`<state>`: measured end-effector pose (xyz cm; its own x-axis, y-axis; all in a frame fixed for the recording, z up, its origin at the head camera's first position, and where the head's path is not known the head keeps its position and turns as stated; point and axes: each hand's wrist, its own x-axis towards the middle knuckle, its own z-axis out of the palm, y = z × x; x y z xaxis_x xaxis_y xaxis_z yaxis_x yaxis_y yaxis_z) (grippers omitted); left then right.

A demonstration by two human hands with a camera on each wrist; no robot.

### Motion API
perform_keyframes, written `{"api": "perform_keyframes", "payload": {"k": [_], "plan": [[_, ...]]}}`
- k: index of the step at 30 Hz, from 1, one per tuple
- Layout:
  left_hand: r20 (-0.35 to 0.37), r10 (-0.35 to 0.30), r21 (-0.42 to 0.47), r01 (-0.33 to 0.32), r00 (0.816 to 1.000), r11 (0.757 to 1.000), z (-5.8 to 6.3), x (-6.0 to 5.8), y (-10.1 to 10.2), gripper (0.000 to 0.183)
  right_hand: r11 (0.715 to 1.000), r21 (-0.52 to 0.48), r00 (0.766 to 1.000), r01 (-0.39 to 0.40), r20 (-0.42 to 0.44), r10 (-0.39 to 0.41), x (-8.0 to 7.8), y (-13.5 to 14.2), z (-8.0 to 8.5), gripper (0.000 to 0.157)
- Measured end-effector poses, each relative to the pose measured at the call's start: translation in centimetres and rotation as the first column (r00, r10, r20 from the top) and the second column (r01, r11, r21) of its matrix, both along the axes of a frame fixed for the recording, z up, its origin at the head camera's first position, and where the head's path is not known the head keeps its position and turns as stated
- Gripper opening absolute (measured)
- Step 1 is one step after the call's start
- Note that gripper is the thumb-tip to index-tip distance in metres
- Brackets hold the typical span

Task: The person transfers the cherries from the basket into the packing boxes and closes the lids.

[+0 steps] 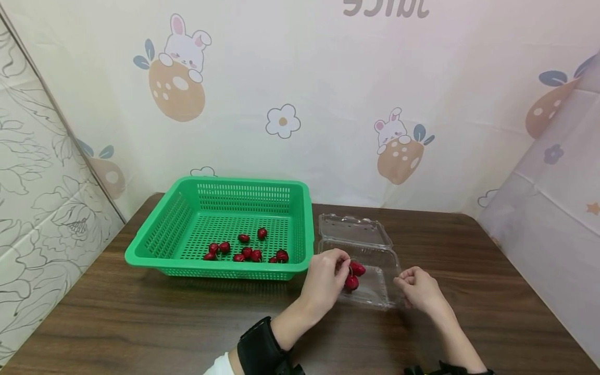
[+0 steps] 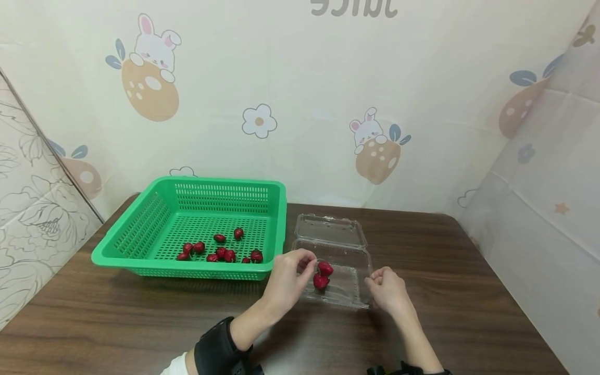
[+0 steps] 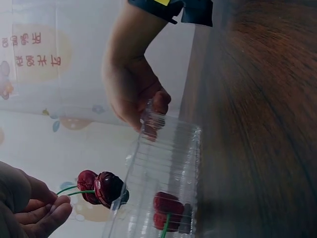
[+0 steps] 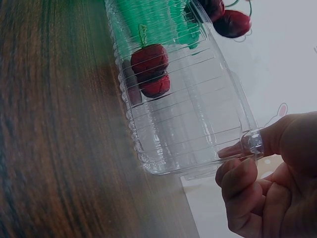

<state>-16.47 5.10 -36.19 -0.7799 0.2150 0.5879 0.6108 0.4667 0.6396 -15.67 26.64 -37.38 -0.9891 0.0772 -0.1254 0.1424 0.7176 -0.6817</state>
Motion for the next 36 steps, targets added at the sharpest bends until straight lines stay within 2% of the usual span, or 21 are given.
{"api": "perform_keyframes", "payload": {"k": [8,16,22,36], "plan": [[0.007,0.024,-0.043,-0.023,1.0,0.999,-0.8,-0.6,0.9,0.003,1.0,0.004,1.0,-0.001,0.006,0.001,0.1,0.0,0.0,0.019],[0.054,0.009,-0.067,-0.006,0.998,0.998,-1.4,-0.7,1.8,0.004,1.0,0.001,1.0,-0.002,0.004,0.002,0.1,0.1,-0.1,0.02],[0.111,0.012,-0.103,0.0,0.994,0.995,-1.6,-0.6,2.3,0.004,1.0,0.003,1.0,-0.004,0.003,0.004,0.1,0.1,-0.2,0.019],[0.195,0.047,-0.19,-0.01,0.98,0.982,-1.9,-1.0,2.7,0.006,1.0,0.0,1.0,-0.007,0.003,0.007,0.0,0.1,-0.1,0.019]]}}
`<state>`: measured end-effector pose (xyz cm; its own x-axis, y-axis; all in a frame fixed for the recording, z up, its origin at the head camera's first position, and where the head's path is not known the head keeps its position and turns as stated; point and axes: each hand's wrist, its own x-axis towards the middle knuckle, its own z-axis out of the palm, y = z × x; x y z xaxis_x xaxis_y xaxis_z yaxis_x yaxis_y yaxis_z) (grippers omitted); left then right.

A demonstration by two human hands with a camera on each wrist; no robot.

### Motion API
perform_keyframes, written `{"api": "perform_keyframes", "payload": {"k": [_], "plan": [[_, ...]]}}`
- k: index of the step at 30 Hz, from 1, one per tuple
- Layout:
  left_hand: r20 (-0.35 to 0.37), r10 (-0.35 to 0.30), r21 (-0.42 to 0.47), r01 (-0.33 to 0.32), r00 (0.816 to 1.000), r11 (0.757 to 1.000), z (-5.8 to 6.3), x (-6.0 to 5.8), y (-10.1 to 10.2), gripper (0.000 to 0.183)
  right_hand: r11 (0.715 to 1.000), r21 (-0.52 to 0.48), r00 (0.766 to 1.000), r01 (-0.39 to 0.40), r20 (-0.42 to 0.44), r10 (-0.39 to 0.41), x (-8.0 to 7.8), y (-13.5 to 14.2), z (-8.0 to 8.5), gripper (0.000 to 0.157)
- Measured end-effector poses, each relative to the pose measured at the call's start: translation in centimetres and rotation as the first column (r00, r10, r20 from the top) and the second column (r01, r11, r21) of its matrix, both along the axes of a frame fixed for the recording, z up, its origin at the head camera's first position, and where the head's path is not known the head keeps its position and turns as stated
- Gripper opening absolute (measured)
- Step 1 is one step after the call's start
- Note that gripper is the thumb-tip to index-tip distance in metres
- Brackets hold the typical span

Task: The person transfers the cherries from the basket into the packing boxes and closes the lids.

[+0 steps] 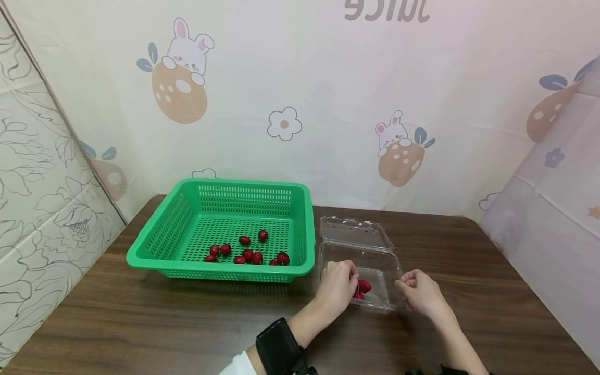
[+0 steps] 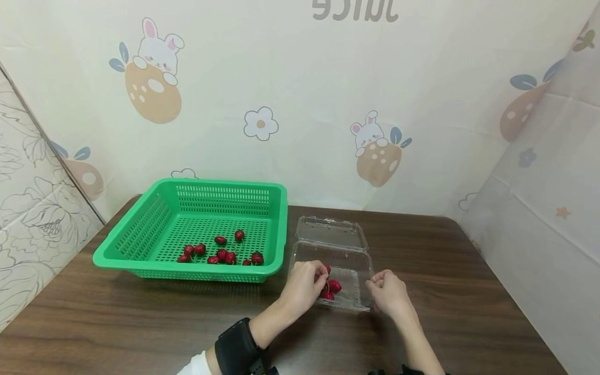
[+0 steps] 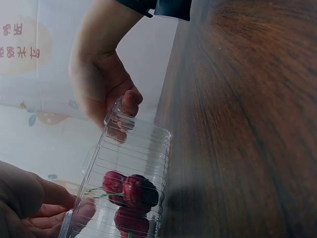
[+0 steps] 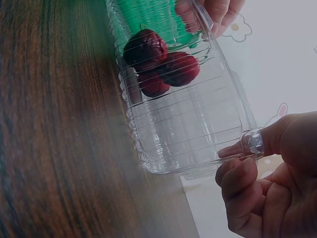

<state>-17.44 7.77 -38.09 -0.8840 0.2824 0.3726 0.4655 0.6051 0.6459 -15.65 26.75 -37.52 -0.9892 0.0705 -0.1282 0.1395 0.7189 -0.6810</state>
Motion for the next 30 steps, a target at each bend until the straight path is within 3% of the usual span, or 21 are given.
{"api": "perform_keyframes", "payload": {"k": [10,17,22,30], "plan": [[0.002,0.029,-0.089,-0.028,1.0,0.996,0.2,-0.7,0.3,0.016,1.0,0.003,1.0,-0.005,-0.002,0.005,0.0,0.0,0.1,0.019],[0.046,0.043,-0.187,-0.034,0.998,0.982,0.3,-1.1,0.5,0.024,1.0,0.002,1.0,-0.005,-0.001,0.005,0.1,0.0,0.0,0.02],[0.04,0.071,-0.22,-0.06,0.997,0.974,0.1,-1.3,0.5,0.036,1.0,0.0,1.0,0.001,0.0,-0.001,0.1,-0.1,0.0,0.018],[-0.014,0.076,-0.228,-0.077,0.997,0.971,0.1,-1.2,0.4,0.03,1.0,-0.002,1.0,-0.002,-0.003,0.002,0.1,-0.1,0.0,0.018]]}}
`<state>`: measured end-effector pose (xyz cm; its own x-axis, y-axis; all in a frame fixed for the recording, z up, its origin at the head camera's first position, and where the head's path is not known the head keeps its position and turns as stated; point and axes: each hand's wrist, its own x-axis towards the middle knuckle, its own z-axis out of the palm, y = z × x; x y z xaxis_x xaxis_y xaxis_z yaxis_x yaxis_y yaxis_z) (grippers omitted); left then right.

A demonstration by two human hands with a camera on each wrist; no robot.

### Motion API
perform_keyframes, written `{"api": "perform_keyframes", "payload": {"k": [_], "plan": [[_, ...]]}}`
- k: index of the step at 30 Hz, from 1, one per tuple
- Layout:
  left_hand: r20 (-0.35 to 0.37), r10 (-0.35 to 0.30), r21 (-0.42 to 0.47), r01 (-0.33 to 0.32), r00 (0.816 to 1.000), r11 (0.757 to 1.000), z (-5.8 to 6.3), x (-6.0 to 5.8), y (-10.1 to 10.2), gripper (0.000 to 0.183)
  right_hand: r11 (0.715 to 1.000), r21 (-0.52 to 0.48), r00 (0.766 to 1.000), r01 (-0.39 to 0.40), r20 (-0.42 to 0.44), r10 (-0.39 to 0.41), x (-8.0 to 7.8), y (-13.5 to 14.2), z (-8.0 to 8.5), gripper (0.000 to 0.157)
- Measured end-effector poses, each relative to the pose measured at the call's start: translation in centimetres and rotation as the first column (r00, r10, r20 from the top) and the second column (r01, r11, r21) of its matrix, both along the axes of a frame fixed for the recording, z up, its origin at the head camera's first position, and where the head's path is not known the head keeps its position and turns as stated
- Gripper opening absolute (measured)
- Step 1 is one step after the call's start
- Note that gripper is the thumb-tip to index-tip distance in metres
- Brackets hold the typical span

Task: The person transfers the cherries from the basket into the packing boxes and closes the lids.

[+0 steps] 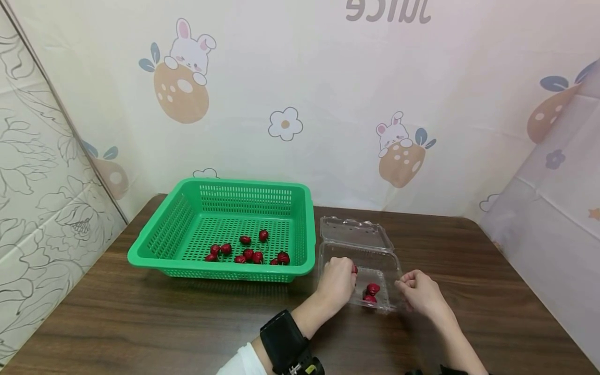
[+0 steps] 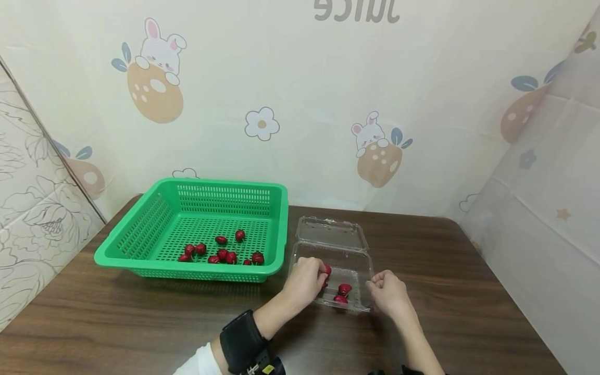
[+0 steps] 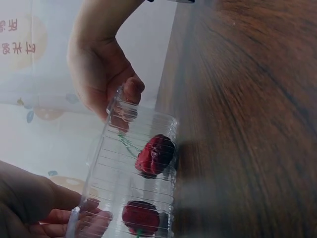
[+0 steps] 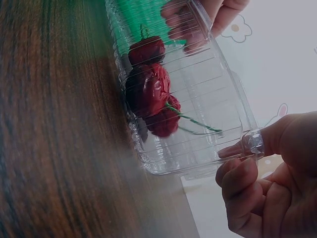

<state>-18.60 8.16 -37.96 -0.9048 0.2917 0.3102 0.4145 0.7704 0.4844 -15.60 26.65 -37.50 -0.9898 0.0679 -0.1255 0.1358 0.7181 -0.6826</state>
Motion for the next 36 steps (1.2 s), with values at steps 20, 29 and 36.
{"api": "perform_keyframes", "payload": {"k": [20,29,36], "plan": [[-0.051,-0.018,0.002,0.018,0.999,1.0,3.1,2.0,-1.7,0.01,1.0,0.009,1.0,-0.015,0.009,0.015,-0.2,0.1,-0.2,0.018],[-0.084,-0.01,0.0,0.01,0.996,1.0,4.7,2.0,-3.6,0.012,1.0,0.0,1.0,-0.019,0.002,0.019,-0.2,0.1,-0.1,0.018],[-0.113,0.035,-0.028,-0.038,0.993,0.999,5.7,1.5,-5.5,0.013,1.0,0.002,1.0,-0.025,-0.008,0.025,-0.2,0.2,-0.2,0.019]]}}
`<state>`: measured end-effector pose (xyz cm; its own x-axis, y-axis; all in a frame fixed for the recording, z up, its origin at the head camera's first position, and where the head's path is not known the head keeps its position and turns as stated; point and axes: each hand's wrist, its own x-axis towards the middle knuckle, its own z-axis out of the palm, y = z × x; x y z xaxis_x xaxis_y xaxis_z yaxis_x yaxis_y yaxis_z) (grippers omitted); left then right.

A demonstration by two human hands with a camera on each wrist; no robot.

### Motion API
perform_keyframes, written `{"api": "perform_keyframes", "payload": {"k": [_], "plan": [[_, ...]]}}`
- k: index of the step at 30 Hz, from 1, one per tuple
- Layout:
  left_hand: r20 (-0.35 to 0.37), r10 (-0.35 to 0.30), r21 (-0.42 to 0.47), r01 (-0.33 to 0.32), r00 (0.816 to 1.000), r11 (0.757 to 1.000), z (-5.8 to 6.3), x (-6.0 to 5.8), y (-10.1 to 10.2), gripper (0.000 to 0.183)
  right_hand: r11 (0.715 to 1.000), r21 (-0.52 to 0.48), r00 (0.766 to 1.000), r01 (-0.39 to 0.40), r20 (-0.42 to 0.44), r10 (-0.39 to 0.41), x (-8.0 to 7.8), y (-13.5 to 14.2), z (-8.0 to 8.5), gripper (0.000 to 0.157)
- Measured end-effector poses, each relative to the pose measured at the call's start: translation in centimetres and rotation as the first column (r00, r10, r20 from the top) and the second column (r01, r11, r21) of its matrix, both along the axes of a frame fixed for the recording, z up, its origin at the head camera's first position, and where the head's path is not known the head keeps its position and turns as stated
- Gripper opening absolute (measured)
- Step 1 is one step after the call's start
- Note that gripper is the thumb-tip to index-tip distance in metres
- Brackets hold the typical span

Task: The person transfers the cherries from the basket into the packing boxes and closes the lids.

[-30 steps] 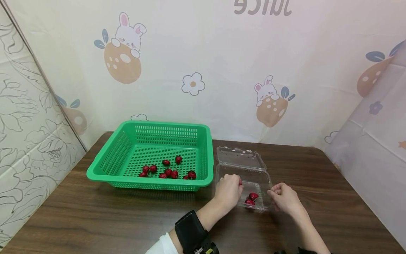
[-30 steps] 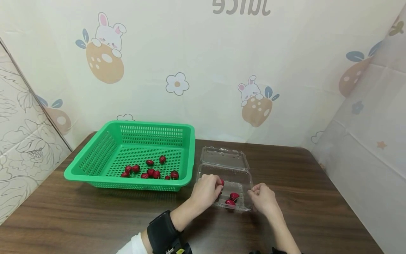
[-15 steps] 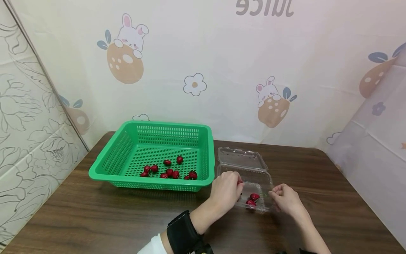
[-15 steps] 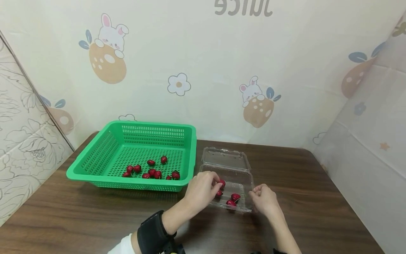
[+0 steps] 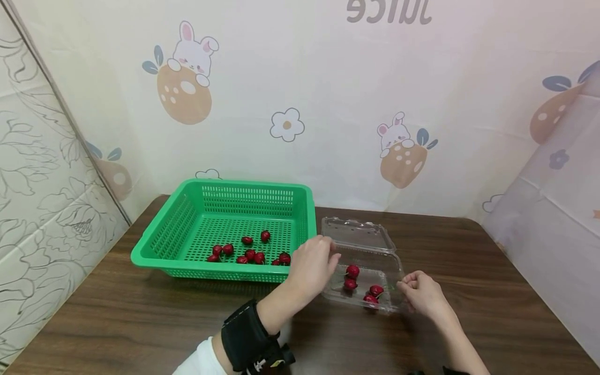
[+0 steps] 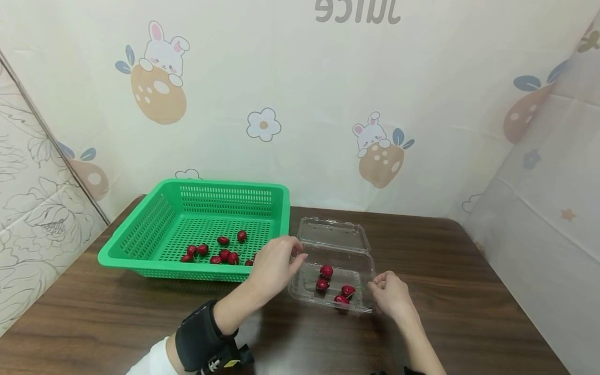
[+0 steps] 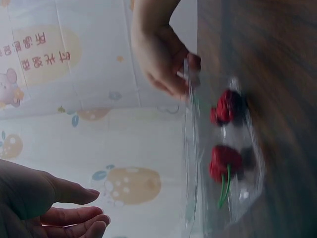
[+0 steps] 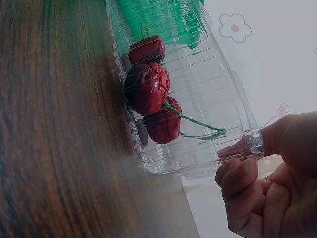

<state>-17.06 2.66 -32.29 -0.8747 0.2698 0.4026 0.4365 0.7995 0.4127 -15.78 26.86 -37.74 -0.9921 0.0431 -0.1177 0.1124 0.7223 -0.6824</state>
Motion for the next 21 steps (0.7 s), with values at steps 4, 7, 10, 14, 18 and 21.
{"api": "perform_keyframes", "payload": {"k": [4,7,10,14,18,21], "plan": [[-0.013,0.025,-0.008,-0.025,1.0,1.0,0.2,-0.5,-1.2,0.013,1.0,0.006,1.0,0.003,0.001,-0.003,0.0,0.0,0.0,0.019],[-0.003,0.038,-0.01,-0.038,0.999,0.999,0.3,-0.9,-2.1,0.013,1.0,0.007,1.0,0.008,0.005,-0.008,0.1,-0.1,0.0,0.019],[0.019,0.059,-0.01,-0.059,0.998,0.998,0.2,-1.3,-3.0,0.014,1.0,0.007,1.0,0.009,0.006,-0.009,0.1,-0.1,-0.1,0.018],[0.037,0.085,-0.023,-0.084,0.996,0.996,-0.1,-1.9,-4.1,0.015,1.0,0.006,1.0,0.006,0.003,-0.006,0.1,0.0,-0.1,0.019],[0.064,0.104,-0.043,-0.101,0.993,0.994,-0.5,-2.4,-5.3,0.014,1.0,0.006,1.0,0.002,0.004,-0.002,0.1,0.0,0.0,0.02],[0.099,0.119,-0.054,-0.114,0.988,0.992,-0.7,-2.7,-6.2,0.013,1.0,0.002,1.0,0.007,0.01,-0.007,0.1,0.0,0.1,0.019]]}}
